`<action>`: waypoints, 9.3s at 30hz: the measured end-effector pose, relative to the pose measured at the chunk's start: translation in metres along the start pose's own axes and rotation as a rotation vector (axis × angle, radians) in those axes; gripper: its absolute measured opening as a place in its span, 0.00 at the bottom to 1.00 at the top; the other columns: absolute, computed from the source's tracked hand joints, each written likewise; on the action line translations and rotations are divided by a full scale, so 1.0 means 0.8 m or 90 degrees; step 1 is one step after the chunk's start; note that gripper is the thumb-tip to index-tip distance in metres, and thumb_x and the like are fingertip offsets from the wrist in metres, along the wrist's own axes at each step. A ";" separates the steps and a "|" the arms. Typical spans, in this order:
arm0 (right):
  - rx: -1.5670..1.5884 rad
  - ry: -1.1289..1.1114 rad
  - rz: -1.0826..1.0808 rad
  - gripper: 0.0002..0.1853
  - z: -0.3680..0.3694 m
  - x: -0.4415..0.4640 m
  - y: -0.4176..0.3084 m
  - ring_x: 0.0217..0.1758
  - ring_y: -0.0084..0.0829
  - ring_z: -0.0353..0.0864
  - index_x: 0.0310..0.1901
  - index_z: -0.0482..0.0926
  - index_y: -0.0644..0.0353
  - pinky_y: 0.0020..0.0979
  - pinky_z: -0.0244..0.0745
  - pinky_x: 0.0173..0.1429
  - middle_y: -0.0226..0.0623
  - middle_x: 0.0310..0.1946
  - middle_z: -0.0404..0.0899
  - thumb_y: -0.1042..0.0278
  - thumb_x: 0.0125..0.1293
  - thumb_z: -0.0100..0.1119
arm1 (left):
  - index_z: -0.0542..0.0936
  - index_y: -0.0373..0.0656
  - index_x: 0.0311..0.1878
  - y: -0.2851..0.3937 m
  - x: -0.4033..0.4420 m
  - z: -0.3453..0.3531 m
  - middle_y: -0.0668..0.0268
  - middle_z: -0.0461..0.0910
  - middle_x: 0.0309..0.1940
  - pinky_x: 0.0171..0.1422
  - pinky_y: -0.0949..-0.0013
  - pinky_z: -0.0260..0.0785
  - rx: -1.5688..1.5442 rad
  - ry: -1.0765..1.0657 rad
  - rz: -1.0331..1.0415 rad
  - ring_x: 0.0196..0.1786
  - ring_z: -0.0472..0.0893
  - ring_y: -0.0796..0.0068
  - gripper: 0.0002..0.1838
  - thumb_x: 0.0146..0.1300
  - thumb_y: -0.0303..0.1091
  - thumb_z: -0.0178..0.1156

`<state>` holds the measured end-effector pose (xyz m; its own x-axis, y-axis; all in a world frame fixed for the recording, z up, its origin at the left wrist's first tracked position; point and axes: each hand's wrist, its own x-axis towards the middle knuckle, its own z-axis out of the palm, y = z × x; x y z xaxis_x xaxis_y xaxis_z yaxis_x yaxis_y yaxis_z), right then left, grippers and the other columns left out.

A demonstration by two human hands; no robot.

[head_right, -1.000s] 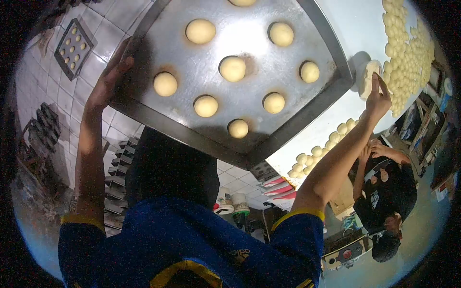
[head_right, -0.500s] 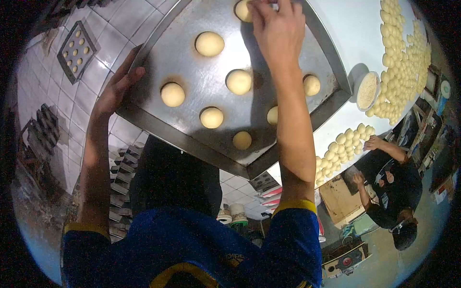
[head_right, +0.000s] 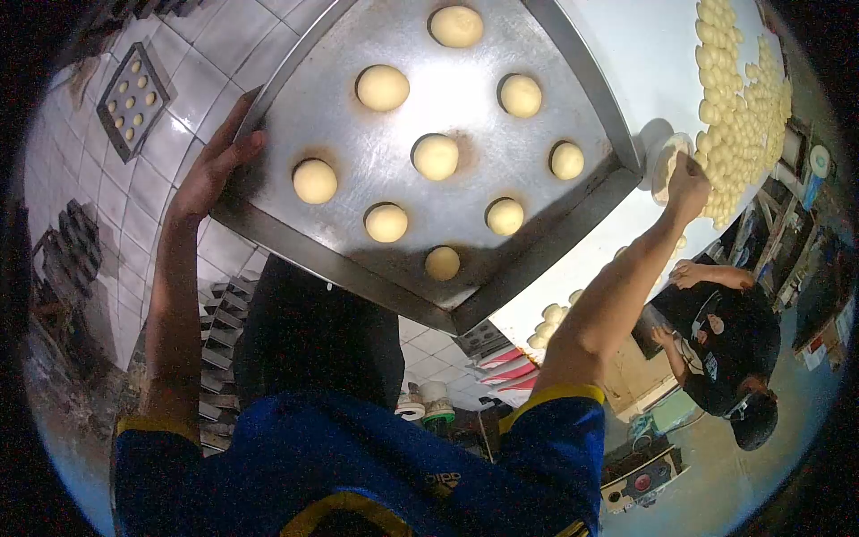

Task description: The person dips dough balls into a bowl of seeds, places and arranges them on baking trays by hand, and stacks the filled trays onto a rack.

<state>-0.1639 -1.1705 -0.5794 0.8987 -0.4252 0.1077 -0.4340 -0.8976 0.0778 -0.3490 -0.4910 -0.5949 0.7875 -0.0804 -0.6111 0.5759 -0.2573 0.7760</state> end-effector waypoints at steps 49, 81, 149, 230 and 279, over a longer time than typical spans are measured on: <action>0.046 -0.002 0.024 0.25 -0.004 -0.061 0.028 0.45 0.38 0.90 0.50 0.92 0.54 0.37 0.79 0.55 0.45 0.41 0.92 0.41 0.64 0.72 | 0.61 0.56 0.84 -0.015 0.000 0.000 0.46 0.69 0.76 0.83 0.45 0.60 -0.015 0.006 0.014 0.77 0.70 0.43 0.47 0.67 0.65 0.62; 0.300 0.018 -0.206 0.29 -0.045 -0.366 -0.077 0.65 0.46 0.73 0.76 0.69 0.64 0.43 0.67 0.69 0.54 0.64 0.76 0.65 0.78 0.58 | 0.59 0.43 0.85 -0.008 -0.001 0.002 0.49 0.61 0.82 0.85 0.59 0.49 -0.074 0.056 -0.052 0.83 0.61 0.56 0.53 0.64 0.60 0.68; 0.519 -0.080 -0.079 0.18 -0.064 -0.180 -0.031 0.54 0.34 0.83 0.57 0.87 0.63 0.35 0.76 0.62 0.40 0.54 0.87 0.57 0.77 0.63 | 0.55 0.41 0.83 0.007 -0.001 -0.014 0.55 0.66 0.74 0.81 0.61 0.54 -0.140 -0.139 0.060 0.78 0.62 0.62 0.42 0.76 0.46 0.64; 0.516 -0.335 0.298 0.34 -0.124 -0.584 -0.049 0.60 0.33 0.71 0.81 0.60 0.62 0.38 0.67 0.69 0.50 0.68 0.71 0.54 0.82 0.54 | 0.52 0.43 0.86 -0.010 -0.050 -0.021 0.60 0.60 0.82 0.84 0.66 0.51 -0.076 -0.105 -0.056 0.82 0.59 0.69 0.45 0.72 0.32 0.63; 1.022 0.155 -0.798 0.22 -1.181 0.092 -0.865 0.60 0.35 0.83 0.70 0.71 0.56 0.36 0.81 0.64 0.39 0.59 0.81 0.57 0.81 0.56 | 0.77 0.41 0.52 0.784 -0.595 -0.741 0.60 0.79 0.44 0.52 0.57 0.76 -0.050 0.240 0.673 0.44 0.77 0.65 0.17 0.75 0.44 0.49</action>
<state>0.1422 -0.4708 0.3110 0.5149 0.2739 0.8123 0.8380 0.0386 -0.5442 -0.2325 -0.0434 0.2756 0.8969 0.0771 0.4355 -0.4187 -0.1696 0.8922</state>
